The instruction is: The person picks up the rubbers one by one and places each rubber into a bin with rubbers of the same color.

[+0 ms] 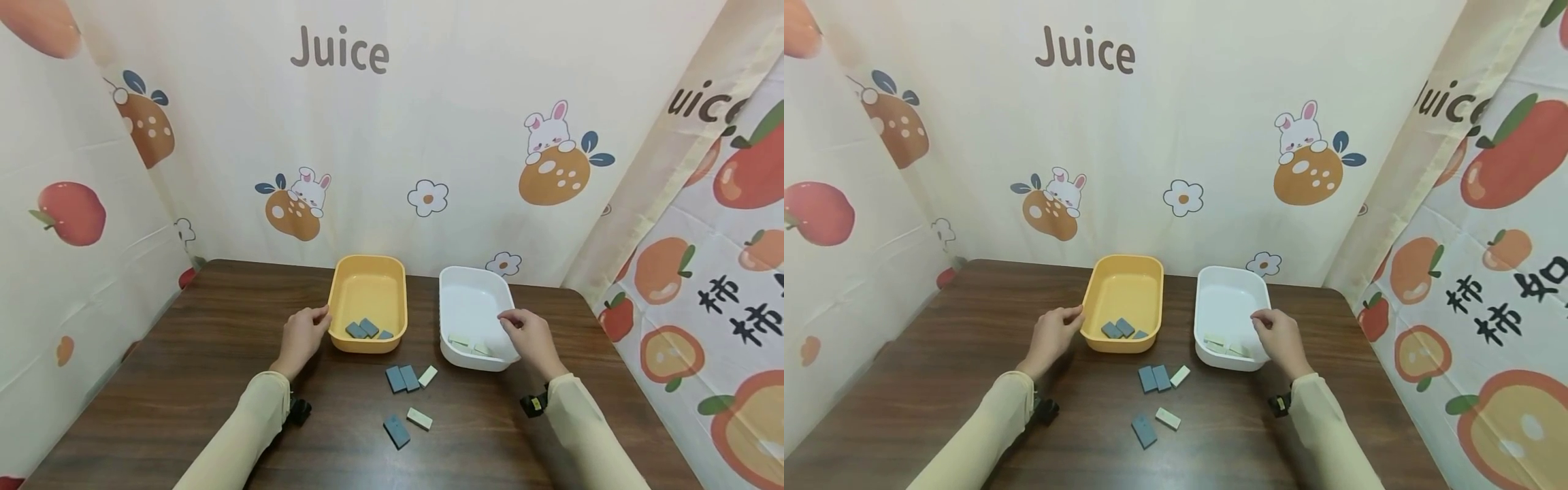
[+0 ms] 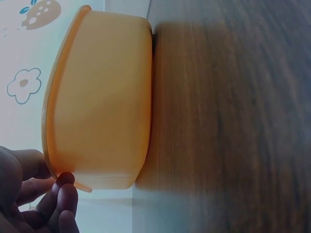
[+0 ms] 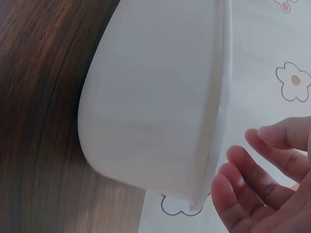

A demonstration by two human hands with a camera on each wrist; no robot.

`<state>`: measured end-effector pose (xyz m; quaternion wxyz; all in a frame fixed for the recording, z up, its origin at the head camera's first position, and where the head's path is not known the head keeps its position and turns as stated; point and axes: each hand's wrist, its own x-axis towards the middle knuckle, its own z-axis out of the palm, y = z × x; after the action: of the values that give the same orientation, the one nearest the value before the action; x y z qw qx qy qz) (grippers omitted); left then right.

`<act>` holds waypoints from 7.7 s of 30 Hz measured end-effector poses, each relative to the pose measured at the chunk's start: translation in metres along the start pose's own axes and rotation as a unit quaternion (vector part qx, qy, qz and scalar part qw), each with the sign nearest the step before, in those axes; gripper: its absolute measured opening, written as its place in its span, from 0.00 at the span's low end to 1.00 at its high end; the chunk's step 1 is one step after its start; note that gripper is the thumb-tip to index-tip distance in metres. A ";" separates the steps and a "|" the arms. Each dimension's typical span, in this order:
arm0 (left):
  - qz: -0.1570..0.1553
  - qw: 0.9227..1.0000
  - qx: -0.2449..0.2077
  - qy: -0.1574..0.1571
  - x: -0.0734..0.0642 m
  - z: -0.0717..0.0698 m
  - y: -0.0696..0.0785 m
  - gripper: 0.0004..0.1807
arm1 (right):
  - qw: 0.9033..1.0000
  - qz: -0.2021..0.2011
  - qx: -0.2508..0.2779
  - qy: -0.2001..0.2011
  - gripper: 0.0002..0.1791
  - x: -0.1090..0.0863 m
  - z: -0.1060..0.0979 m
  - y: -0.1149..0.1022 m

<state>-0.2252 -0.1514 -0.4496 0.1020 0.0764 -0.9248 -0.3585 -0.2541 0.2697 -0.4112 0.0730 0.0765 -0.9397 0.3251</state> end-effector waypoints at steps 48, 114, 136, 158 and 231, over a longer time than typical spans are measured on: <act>0.018 1.000 -0.005 0.001 0.001 -0.005 0.000 0.17 | 0.989 0.141 0.039 -0.011 0.26 -0.027 0.010 0.045; 0.281 0.943 -0.006 -0.179 -0.059 0.023 0.063 0.12 | 0.991 0.135 0.022 -0.007 0.24 -0.029 0.013 0.044; 0.266 0.920 0.104 -0.267 -0.061 0.040 0.067 0.22 | 0.991 0.131 0.022 0.011 0.22 -0.029 0.016 0.045; 0.262 0.917 0.152 -0.258 -0.063 0.052 0.071 0.24 | 0.990 0.136 0.027 0.008 0.23 -0.028 0.016 0.048; 0.200 0.969 -0.029 -0.143 -0.052 0.024 0.066 0.18 | 0.989 0.146 0.031 -0.021 0.24 -0.026 0.015 0.047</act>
<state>-0.1849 -0.0767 -0.4290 0.0401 -0.1652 -0.9155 -0.3646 -0.2390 0.2997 -0.4561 0.0030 -0.0526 -0.9316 0.3596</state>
